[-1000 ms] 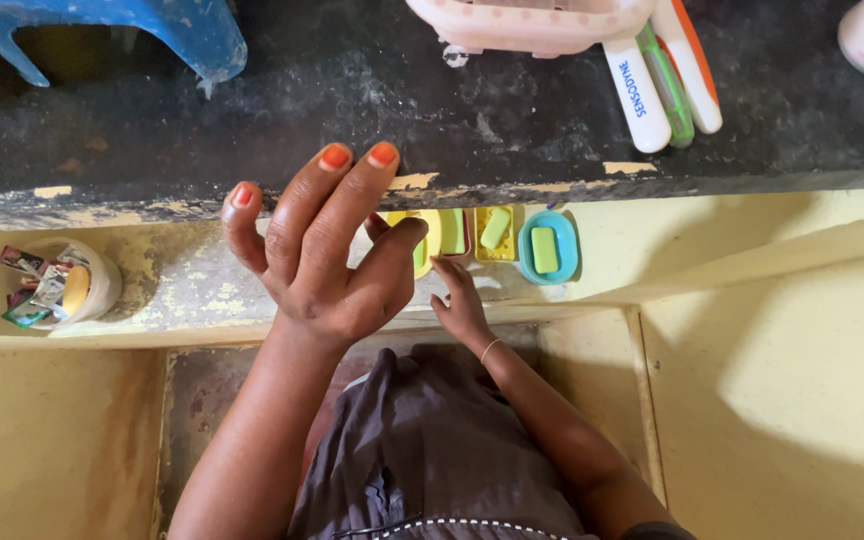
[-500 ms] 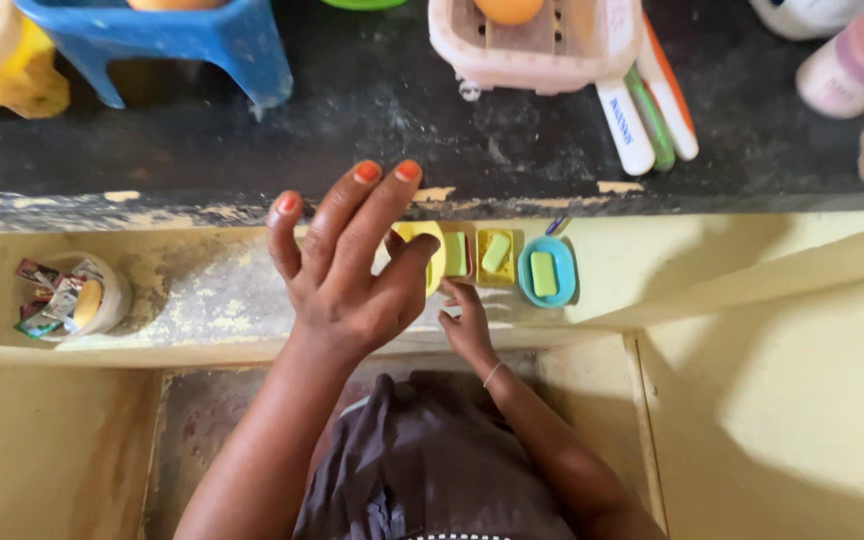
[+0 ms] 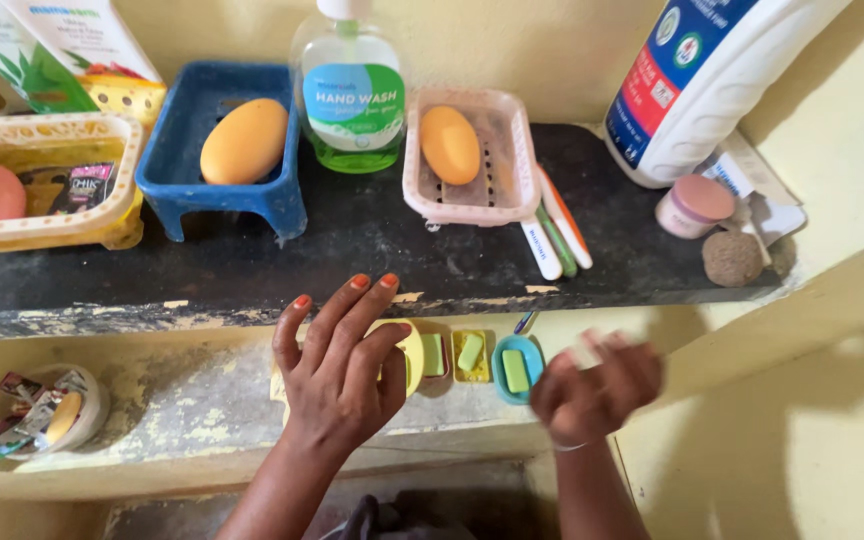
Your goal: The person organizes bathroom items on a shelf. They pick up and place down various items including soap bars, a sponge, a brush, toothbrushes, and tubes of cream, arranging them in a neat row.
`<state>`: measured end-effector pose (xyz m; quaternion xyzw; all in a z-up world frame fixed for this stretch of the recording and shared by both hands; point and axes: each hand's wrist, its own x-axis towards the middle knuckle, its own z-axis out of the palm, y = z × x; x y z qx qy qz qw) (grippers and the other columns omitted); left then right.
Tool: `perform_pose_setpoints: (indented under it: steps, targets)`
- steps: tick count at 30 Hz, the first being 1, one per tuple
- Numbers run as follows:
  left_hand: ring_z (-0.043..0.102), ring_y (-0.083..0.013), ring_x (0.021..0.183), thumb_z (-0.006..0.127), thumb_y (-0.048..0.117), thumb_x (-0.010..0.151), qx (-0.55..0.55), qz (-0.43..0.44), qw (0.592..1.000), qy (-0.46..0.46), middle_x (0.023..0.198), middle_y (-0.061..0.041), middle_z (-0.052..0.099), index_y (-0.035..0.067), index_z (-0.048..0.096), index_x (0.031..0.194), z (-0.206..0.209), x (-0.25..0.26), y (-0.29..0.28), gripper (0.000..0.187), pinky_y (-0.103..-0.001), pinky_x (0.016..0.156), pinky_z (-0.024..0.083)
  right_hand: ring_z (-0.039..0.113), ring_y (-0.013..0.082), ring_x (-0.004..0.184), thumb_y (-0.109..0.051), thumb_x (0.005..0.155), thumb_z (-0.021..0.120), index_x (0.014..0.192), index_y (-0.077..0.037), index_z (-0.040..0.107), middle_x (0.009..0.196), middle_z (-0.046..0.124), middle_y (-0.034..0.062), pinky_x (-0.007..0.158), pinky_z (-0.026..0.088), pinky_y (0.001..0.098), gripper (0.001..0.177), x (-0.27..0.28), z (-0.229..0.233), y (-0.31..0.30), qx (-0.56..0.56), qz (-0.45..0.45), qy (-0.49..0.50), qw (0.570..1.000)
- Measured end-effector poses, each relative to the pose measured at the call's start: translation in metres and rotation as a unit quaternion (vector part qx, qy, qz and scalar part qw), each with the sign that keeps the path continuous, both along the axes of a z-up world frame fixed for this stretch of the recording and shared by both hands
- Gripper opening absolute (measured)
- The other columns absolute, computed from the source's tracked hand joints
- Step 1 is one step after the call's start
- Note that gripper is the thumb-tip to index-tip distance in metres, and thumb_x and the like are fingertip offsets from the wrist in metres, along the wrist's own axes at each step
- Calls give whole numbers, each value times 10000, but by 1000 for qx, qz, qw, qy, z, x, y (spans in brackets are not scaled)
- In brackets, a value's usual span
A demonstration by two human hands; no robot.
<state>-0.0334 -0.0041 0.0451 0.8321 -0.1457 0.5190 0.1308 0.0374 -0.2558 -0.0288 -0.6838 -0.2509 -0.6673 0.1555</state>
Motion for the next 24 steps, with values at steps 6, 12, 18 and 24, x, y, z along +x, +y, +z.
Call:
perform_pose_setpoints:
  steps: [6, 12, 18, 24]
  targets:
    - [640, -263, 1095, 695, 91, 898, -40, 27, 998, -29, 1142, -73, 694, 76, 511, 1211, 29, 2, -23, 363, -489, 1040, 378, 478, 351, 1378, -445, 1103, 433, 1446, -54, 372, 1398, 577, 187, 1267, 179, 546, 524, 41, 42, 7, 68, 19, 52, 996]
    - [607, -256, 830, 754, 209, 963, -77, -23, 990, 115, 924, -88, 623, 14, 499, 1420, 87, 18, -27, 558, -416, 701, 474, 483, 311, 1364, -473, 1084, 458, 1426, -131, 355, 1340, 622, 123, 1295, 159, 513, 495, 44, 40, 12, 123, 68, 37, 989]
    - [624, -332, 971, 755, 241, 887, -50, 55, 996, 52, 1098, -151, 652, 119, 685, 1239, 110, 25, -39, 379, -421, 759, 504, 493, 299, 1358, -410, 1066, 551, 1305, -155, 423, 1320, 636, 112, 1307, 146, 512, 372, 39, 39, 10, 140, 100, 68, 983]
    - [673, -306, 1047, 754, 201, 914, -80, 26, 993, 81, 1046, -85, 740, 70, 713, 1096, 105, 31, -39, 228, -422, 848, 529, 493, 305, 1366, -415, 1059, 554, 1263, -140, 464, 1322, 634, 116, 1301, 157, 506, 354, 36, 41, 5, 125, 103, 80, 984]
